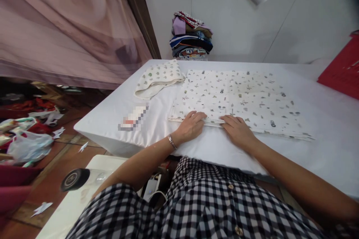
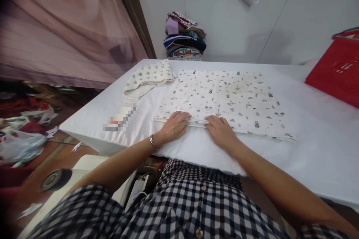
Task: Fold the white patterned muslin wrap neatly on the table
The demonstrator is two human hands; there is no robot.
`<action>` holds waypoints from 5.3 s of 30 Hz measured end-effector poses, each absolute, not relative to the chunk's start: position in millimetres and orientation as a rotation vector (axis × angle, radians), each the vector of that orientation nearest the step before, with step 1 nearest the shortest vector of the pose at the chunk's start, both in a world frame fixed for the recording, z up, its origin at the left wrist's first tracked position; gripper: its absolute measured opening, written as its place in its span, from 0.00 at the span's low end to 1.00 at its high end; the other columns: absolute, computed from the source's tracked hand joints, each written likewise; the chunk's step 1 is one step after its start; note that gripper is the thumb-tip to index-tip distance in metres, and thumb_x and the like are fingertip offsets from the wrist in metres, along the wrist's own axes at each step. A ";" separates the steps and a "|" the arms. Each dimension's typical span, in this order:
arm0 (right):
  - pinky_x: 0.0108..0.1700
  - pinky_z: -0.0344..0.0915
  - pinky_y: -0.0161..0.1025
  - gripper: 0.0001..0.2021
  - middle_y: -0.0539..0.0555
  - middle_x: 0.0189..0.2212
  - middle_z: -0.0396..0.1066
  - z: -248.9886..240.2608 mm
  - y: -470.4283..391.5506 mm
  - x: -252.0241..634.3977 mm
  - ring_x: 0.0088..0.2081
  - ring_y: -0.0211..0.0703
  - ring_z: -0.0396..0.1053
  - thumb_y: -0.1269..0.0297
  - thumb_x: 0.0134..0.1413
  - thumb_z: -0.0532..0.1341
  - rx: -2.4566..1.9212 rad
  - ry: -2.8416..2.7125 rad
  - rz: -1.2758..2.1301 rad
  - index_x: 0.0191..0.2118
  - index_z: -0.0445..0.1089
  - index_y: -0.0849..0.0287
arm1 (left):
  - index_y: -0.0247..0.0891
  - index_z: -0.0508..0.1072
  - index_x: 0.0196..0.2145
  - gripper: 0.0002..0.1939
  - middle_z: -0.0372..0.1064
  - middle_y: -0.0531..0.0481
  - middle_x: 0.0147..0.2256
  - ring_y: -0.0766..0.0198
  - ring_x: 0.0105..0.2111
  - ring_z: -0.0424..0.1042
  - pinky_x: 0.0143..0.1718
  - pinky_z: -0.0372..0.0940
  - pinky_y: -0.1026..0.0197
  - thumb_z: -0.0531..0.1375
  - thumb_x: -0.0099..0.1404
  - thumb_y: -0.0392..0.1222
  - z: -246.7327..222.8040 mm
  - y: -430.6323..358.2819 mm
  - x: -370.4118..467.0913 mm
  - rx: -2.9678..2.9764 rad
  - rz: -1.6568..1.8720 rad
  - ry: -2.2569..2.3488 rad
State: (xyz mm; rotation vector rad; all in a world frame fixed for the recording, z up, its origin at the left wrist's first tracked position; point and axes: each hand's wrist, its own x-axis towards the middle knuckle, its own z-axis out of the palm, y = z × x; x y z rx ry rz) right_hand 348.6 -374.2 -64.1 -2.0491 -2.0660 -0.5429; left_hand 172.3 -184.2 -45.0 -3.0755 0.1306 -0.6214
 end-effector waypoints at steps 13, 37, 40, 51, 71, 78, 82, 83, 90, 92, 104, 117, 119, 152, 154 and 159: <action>0.61 0.52 0.59 0.14 0.59 0.61 0.60 -49.1 -394.9 342.7 0.66 0.54 0.48 0.74 0.63 0.50 -1.969 -2.068 -0.633 0.35 0.73 0.60 | 0.37 0.70 0.32 0.11 0.67 0.46 0.53 0.58 0.57 0.62 0.62 0.53 0.48 0.50 0.69 0.33 -55.8 -184.7 173.7 -3.025 -0.576 0.166; 0.48 0.65 0.49 0.13 0.60 0.44 0.72 -58.7 -377.4 338.8 0.47 0.49 0.67 0.65 0.65 0.52 -1.856 -2.030 -0.268 0.40 0.74 0.59 | 0.37 0.70 0.34 0.08 0.66 0.44 0.53 0.57 0.54 0.64 0.60 0.55 0.48 0.51 0.67 0.34 -45.8 -186.1 169.2 -3.060 -0.532 0.149; 0.44 0.66 0.46 0.14 0.59 0.41 0.72 -59.8 -372.9 339.4 0.43 0.47 0.68 0.66 0.65 0.50 -1.846 -1.975 -0.203 0.39 0.73 0.59 | 0.37 0.71 0.38 0.08 0.65 0.43 0.54 0.56 0.55 0.63 0.59 0.56 0.47 0.52 0.68 0.37 -47.1 -187.7 170.7 -3.057 -0.547 0.168; 0.34 0.61 0.40 0.15 0.57 0.32 0.74 -64.6 -368.7 338.7 0.32 0.46 0.68 0.67 0.64 0.48 -2.074 -1.754 -0.388 0.50 0.68 0.61 | 0.39 0.72 0.37 0.13 0.68 0.48 0.53 0.60 0.55 0.63 0.59 0.58 0.50 0.47 0.72 0.37 -43.3 -197.9 176.6 -3.108 -0.673 0.187; 0.45 0.64 0.44 0.14 0.63 0.48 0.71 -67.1 -373.4 331.5 0.47 0.50 0.67 0.61 0.65 0.51 -1.878 -1.926 -0.443 0.49 0.66 0.64 | 0.39 0.73 0.33 0.03 0.74 0.48 0.44 0.59 0.46 0.71 0.49 0.64 0.50 0.59 0.64 0.36 -43.6 -201.4 178.6 -3.445 -1.029 -0.082; 0.40 0.62 0.41 0.13 0.60 0.39 0.72 -63.4 -370.0 336.6 0.38 0.46 0.66 0.70 0.65 0.48 -1.943 -1.892 -0.456 0.44 0.70 0.63 | 0.38 0.73 0.30 0.03 0.74 0.50 0.40 0.62 0.42 0.71 0.48 0.64 0.53 0.60 0.63 0.36 -45.0 -200.2 181.3 -3.446 -1.175 -0.108; 0.40 0.63 0.41 0.13 0.59 0.40 0.73 -60.4 -375.4 343.3 0.39 0.46 0.68 0.70 0.64 0.50 -1.906 -1.912 -0.415 0.49 0.68 0.63 | 0.38 0.75 0.32 0.07 0.74 0.49 0.41 0.59 0.44 0.68 0.49 0.62 0.52 0.58 0.66 0.38 -43.2 -198.6 176.6 -3.264 -1.014 0.052; 0.40 0.63 0.41 0.14 0.59 0.40 0.73 -61.0 -376.4 344.5 0.39 0.46 0.68 0.70 0.64 0.49 -1.910 -1.925 -0.407 0.50 0.68 0.63 | 0.38 0.75 0.33 0.08 0.73 0.49 0.42 0.59 0.44 0.68 0.48 0.61 0.52 0.56 0.67 0.39 -42.9 -198.5 174.9 -3.216 -0.959 0.093; 0.40 0.61 0.42 0.14 0.60 0.37 0.73 -58.3 -366.7 336.8 0.38 0.47 0.67 0.66 0.66 0.50 -1.970 -2.003 -0.437 0.51 0.68 0.65 | 0.39 0.74 0.35 0.12 0.73 0.49 0.41 0.62 0.40 0.67 0.46 0.60 0.56 0.52 0.70 0.39 -44.2 -200.2 169.9 -3.067 -0.829 0.153; 0.40 0.60 0.42 0.13 0.60 0.38 0.72 -53.9 -360.0 331.1 0.39 0.47 0.66 0.65 0.65 0.52 -1.964 -2.021 -0.452 0.48 0.69 0.65 | 0.39 0.73 0.35 0.12 0.73 0.50 0.41 0.62 0.40 0.67 0.45 0.59 0.56 0.51 0.70 0.40 -44.4 -200.9 170.7 -3.044 -0.829 0.140; 0.36 0.58 0.39 0.12 0.57 0.33 0.69 -60.8 -352.0 327.1 0.35 0.44 0.65 0.70 0.64 0.50 -1.890 -2.032 -0.384 0.40 0.71 0.65 | 0.36 0.72 0.34 0.11 0.71 0.48 0.46 0.60 0.43 0.66 0.46 0.58 0.53 0.51 0.69 0.35 -55.1 -208.9 168.5 -3.023 -0.568 -0.079; 0.38 0.59 0.41 0.13 0.58 0.35 0.71 -58.2 -344.1 321.6 0.37 0.47 0.66 0.72 0.63 0.51 -1.994 -2.086 -0.406 0.48 0.69 0.65 | 0.36 0.71 0.34 0.10 0.68 0.47 0.51 0.58 0.48 0.65 0.55 0.55 0.49 0.51 0.66 0.30 -53.0 -202.2 150.8 -2.990 -0.618 -0.250; 0.37 0.58 0.41 0.11 0.59 0.37 0.71 -53.6 -340.0 316.7 0.37 0.47 0.66 0.70 0.63 0.52 -2.001 -2.107 -0.436 0.45 0.70 0.65 | 0.37 0.71 0.35 0.10 0.69 0.47 0.50 0.59 0.47 0.66 0.55 0.56 0.50 0.51 0.66 0.30 -52.1 -200.4 149.2 -2.994 -0.611 -0.246; 0.34 0.53 0.40 0.08 0.54 0.29 0.68 -55.3 -306.8 294.9 0.32 0.44 0.65 0.70 0.62 0.54 -1.998 -2.063 -0.434 0.32 0.67 0.61 | 0.37 0.71 0.36 0.05 0.68 0.46 0.50 0.58 0.49 0.66 0.54 0.58 0.49 0.55 0.66 0.35 -55.6 -194.3 144.3 -2.963 -0.530 -0.491; 0.33 0.53 0.40 0.08 0.54 0.28 0.68 -56.2 -306.8 293.8 0.32 0.44 0.65 0.71 0.62 0.54 -2.009 -2.076 -0.409 0.31 0.67 0.60 | 0.37 0.70 0.34 0.05 0.69 0.46 0.48 0.58 0.48 0.66 0.53 0.59 0.50 0.55 0.65 0.32 -53.7 -191.7 142.7 -2.950 -0.519 -0.542; 0.34 0.54 0.39 0.08 0.54 0.30 0.69 -58.8 -305.2 291.1 0.33 0.44 0.66 0.73 0.62 0.53 -2.019 -2.078 -0.356 0.34 0.68 0.60 | 0.38 0.69 0.33 0.05 0.70 0.46 0.44 0.58 0.44 0.67 0.50 0.61 0.52 0.55 0.63 0.32 -48.8 -185.6 136.8 -2.926 -0.529 -0.541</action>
